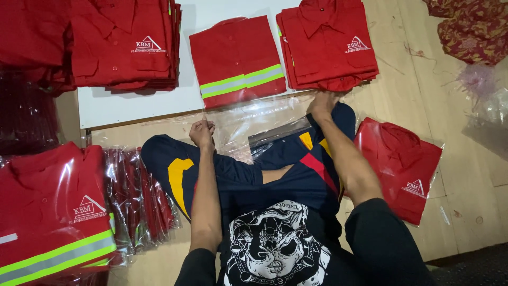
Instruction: Packing red shirts into clear plastic bags and sealing them for distribution.
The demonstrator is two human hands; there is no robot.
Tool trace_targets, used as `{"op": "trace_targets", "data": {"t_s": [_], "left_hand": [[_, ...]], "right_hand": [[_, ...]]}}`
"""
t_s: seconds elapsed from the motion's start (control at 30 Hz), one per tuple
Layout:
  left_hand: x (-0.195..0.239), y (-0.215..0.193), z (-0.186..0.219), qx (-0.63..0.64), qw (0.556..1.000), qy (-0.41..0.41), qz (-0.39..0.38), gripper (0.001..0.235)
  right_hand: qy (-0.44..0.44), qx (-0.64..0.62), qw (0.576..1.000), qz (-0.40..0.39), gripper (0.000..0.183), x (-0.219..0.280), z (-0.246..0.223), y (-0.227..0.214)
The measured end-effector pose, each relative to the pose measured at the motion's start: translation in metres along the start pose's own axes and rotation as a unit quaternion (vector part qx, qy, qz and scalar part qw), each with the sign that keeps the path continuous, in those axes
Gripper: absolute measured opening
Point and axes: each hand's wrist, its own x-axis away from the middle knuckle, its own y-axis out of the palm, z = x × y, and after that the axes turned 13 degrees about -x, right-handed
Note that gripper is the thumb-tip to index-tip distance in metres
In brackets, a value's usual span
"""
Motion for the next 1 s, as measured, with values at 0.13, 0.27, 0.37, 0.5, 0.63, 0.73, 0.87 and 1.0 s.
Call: {"op": "trace_targets", "data": {"t_s": [0.13,0.27,0.37,0.5,0.63,0.73,0.87,1.0], "left_hand": [[0.004,0.0,0.005,-0.001,1.0,-0.004,0.001,0.02],[0.003,0.0,0.002,-0.003,1.0,-0.002,0.004,0.017],[-0.001,0.002,0.0,-0.009,1.0,0.0,0.007,0.014],[-0.002,0.003,-0.003,-0.007,1.0,0.002,0.013,0.017],[0.003,0.0,0.0,-0.022,1.0,0.004,0.006,0.02],[-0.001,0.0,-0.002,-0.026,1.0,0.007,0.002,0.022],[-0.007,0.003,-0.009,-0.018,1.0,0.013,0.001,0.022],[-0.005,0.004,-0.008,-0.01,1.0,0.011,0.005,0.021]], "right_hand": [[0.036,0.092,0.995,0.029,0.012,-0.014,0.014,0.001],[0.027,0.16,0.985,0.064,0.017,0.004,0.002,0.002],[-0.097,0.118,0.977,0.148,0.026,0.025,-0.006,-0.018],[-0.151,0.156,0.961,0.168,0.017,0.025,-0.018,-0.024],[-0.129,-0.107,0.975,-0.149,0.025,0.015,-0.013,-0.014],[-0.11,-0.091,0.966,-0.217,0.037,0.01,-0.005,-0.01],[-0.012,0.094,0.994,-0.049,0.019,-0.025,0.038,0.035],[-0.034,0.164,0.984,0.053,0.012,0.015,0.015,-0.009]]}}
